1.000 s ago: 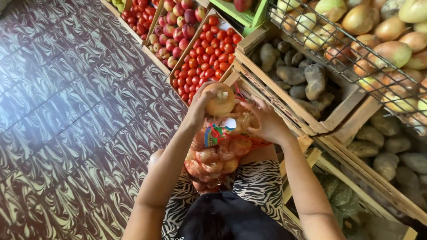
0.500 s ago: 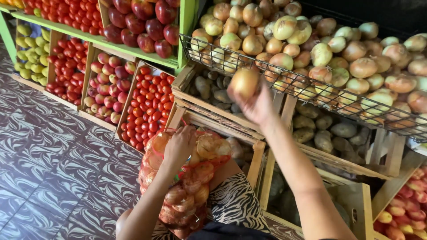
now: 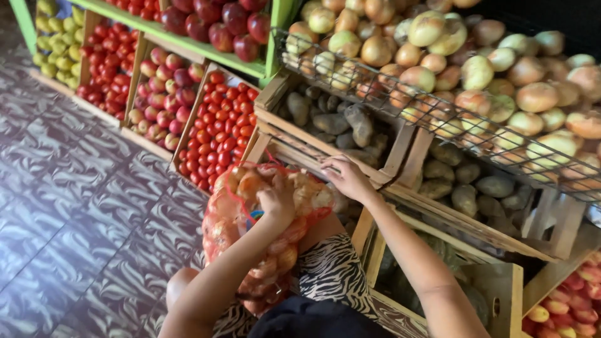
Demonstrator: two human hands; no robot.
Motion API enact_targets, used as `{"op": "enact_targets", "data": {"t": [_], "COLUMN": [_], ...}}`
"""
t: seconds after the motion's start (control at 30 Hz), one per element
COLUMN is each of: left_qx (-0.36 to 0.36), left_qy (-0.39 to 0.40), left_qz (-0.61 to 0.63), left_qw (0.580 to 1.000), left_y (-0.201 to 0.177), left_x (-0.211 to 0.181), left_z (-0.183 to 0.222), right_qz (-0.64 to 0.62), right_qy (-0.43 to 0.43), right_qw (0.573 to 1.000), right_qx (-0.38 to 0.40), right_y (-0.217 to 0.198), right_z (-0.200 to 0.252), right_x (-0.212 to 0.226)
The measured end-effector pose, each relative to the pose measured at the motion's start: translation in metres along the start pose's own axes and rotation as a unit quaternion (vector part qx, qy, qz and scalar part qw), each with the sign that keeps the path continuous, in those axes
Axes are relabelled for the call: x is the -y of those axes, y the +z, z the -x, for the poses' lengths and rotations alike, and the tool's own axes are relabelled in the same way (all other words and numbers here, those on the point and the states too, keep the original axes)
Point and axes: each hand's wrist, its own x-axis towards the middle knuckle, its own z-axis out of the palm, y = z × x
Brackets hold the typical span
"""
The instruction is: The person peels onions by hand, removing the dry outer skins and placing the cleaned onions into a red mesh bag.
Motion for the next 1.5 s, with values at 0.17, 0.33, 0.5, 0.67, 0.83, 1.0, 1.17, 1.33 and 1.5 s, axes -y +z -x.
{"op": "enact_targets", "data": {"t": [0.17,0.33,0.5,0.67,0.83,1.0,1.17,1.33,1.5], "left_qx": [-0.006,-0.142,-0.146,-0.04,-0.018,-0.105,-0.224,-0.04,-0.041], "left_qy": [-0.016,0.038,0.075,0.043,0.025,0.043,0.207,0.189,0.138], "left_qz": [0.042,0.151,0.187,0.168,0.138,0.193,0.388,0.638,0.674], "left_qw": [0.999,0.978,0.969,0.984,0.99,0.975,0.87,0.746,0.725], "left_y": [-0.002,0.024,0.018,0.022,0.053,0.021,-0.064,-0.073,-0.07], "left_x": [0.001,0.037,0.069,0.067,0.047,0.05,0.069,0.056,0.081], "left_z": [-0.004,0.017,0.046,0.027,-0.015,0.015,0.074,0.071,0.063], "right_qz": [0.111,0.169,0.198,0.234,0.177,0.128,-0.033,0.002,0.046], "right_qy": [0.086,0.166,0.169,0.069,-0.045,-0.042,-0.013,-0.127,-0.202], "right_qw": [0.978,0.948,0.944,0.964,0.983,0.99,0.989,0.988,0.978], "right_qx": [0.156,0.211,0.202,0.107,-0.005,-0.048,-0.143,-0.091,0.026], "right_y": [0.026,0.035,0.041,0.048,0.044,0.052,0.05,0.054,0.064], "right_z": [0.017,0.023,0.027,0.035,0.05,0.069,0.071,0.032,0.005], "right_x": [-0.016,0.006,0.006,-0.011,-0.002,-0.001,0.021,0.063,0.057]}}
